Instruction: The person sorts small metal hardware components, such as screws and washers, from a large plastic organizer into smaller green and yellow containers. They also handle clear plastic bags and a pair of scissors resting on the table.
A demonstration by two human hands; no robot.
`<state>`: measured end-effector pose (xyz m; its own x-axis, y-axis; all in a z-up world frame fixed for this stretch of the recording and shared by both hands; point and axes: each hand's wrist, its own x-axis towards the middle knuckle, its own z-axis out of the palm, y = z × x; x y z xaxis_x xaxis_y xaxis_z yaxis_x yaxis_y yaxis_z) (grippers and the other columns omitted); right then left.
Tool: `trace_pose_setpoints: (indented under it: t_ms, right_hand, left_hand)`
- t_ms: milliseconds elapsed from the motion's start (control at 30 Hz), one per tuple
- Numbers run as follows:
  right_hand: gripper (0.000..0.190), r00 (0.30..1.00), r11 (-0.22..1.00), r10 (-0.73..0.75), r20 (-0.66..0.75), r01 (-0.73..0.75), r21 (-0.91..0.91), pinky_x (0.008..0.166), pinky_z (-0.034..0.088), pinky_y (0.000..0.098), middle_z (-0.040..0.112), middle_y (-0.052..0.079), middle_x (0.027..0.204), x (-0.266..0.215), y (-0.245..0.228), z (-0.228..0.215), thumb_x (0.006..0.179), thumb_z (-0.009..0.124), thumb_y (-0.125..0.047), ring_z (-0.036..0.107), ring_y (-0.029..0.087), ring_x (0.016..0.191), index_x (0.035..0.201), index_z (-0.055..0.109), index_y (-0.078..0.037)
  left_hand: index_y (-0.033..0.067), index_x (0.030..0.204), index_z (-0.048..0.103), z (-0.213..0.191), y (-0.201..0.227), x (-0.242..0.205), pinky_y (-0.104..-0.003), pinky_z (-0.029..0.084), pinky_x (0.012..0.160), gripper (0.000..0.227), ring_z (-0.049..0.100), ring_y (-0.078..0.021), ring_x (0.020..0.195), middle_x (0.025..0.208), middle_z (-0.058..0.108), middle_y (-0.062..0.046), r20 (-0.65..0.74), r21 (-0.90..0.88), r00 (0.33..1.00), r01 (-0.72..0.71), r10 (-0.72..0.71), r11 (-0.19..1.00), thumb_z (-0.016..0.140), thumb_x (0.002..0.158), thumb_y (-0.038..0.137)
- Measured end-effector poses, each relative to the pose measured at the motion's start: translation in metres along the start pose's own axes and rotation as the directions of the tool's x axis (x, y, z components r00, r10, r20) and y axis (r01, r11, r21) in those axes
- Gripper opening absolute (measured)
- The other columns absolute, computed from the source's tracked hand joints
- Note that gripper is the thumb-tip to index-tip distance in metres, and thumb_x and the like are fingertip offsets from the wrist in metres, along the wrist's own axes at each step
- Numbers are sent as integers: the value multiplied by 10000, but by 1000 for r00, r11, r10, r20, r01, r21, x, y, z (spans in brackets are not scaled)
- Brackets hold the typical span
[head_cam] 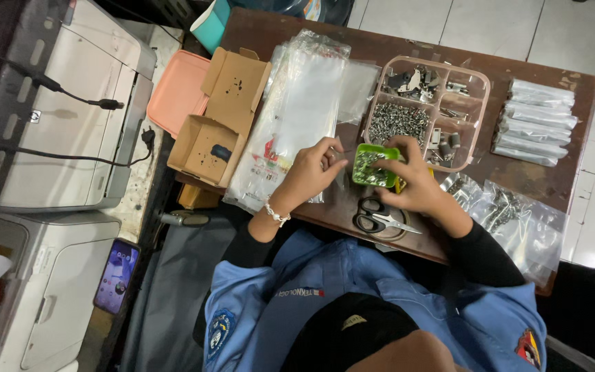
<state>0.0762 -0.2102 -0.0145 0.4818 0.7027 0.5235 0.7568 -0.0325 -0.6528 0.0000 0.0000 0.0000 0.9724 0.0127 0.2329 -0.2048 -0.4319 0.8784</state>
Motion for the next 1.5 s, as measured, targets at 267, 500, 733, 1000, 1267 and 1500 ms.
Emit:
trace_pose_setpoints:
  t_ms: [267, 500, 733, 1000, 1267, 1500]
  right_hand:
    - [435, 992, 997, 34, -124, -42, -59, 847, 387, 443, 318, 186, 1050, -5, -4, -19, 620, 695, -182, 464, 389, 915, 1022, 568, -75]
    - [425, 988, 994, 51, -143, -64, -88, 872, 374, 465, 327, 193, 1059, -1, -16, -19, 635, 684, -153, 477, 415, 939, 1031, 555, -63]
    - [499, 986, 993, 51, -158, -68, -101, 895, 353, 485, 337, 216, 1086, -8, -11, -20, 612, 691, -112, 455, 435, 991, 1078, 523, -48]
    - [477, 983, 981, 103, -151, -125, -146, 858, 377, 460, 324, 179, 1052, -18, -13, -26, 597, 683, -131, 468, 396, 923, 1055, 556, -93]
    - [633, 986, 982, 11, -169, -43, -186, 856, 349, 521, 360, 243, 1083, -13, -16, -24, 602, 646, -31, 432, 447, 1006, 1189, 411, -16]
    - [793, 978, 914, -207, -38, 179, -363, 830, 329, 540, 398, 259, 1139, -6, -15, -17, 532, 589, 27, 375, 451, 1035, 1273, 317, -49]
  left_hand:
    - [35, 755, 611, 12, 4, 10, -212, 425, 412, 43, 542, -161, 496, 603, 577, -107, 21, -16, 995, -100, 100, 995, 635, 736, 66]
    - [25, 778, 592, 20, 1, 11, -255, 455, 411, 122, 559, -188, 488, 595, 562, -90, 74, 138, 994, -87, 78, 987, 612, 658, 23]
    - [19, 787, 570, 27, -3, 14, -282, 458, 450, 120, 577, -199, 508, 609, 582, -116, 93, -6, 996, 1, 0, 1000, 621, 679, 26]
    - [5, 828, 598, 27, 2, 17, -284, 454, 495, 103, 560, -150, 535, 627, 589, -104, 210, -49, 965, 172, -158, 984, 573, 744, 58]
    - [49, 875, 641, 41, -7, 21, -304, 453, 545, 177, 556, -221, 560, 616, 558, -110, 242, 144, 968, 25, -60, 989, 512, 757, 78]
    - [24, 974, 610, 54, -12, 21, -313, 446, 552, 288, 553, -206, 583, 607, 549, -104, 201, 14, 975, 93, -94, 996, 563, 696, 80]
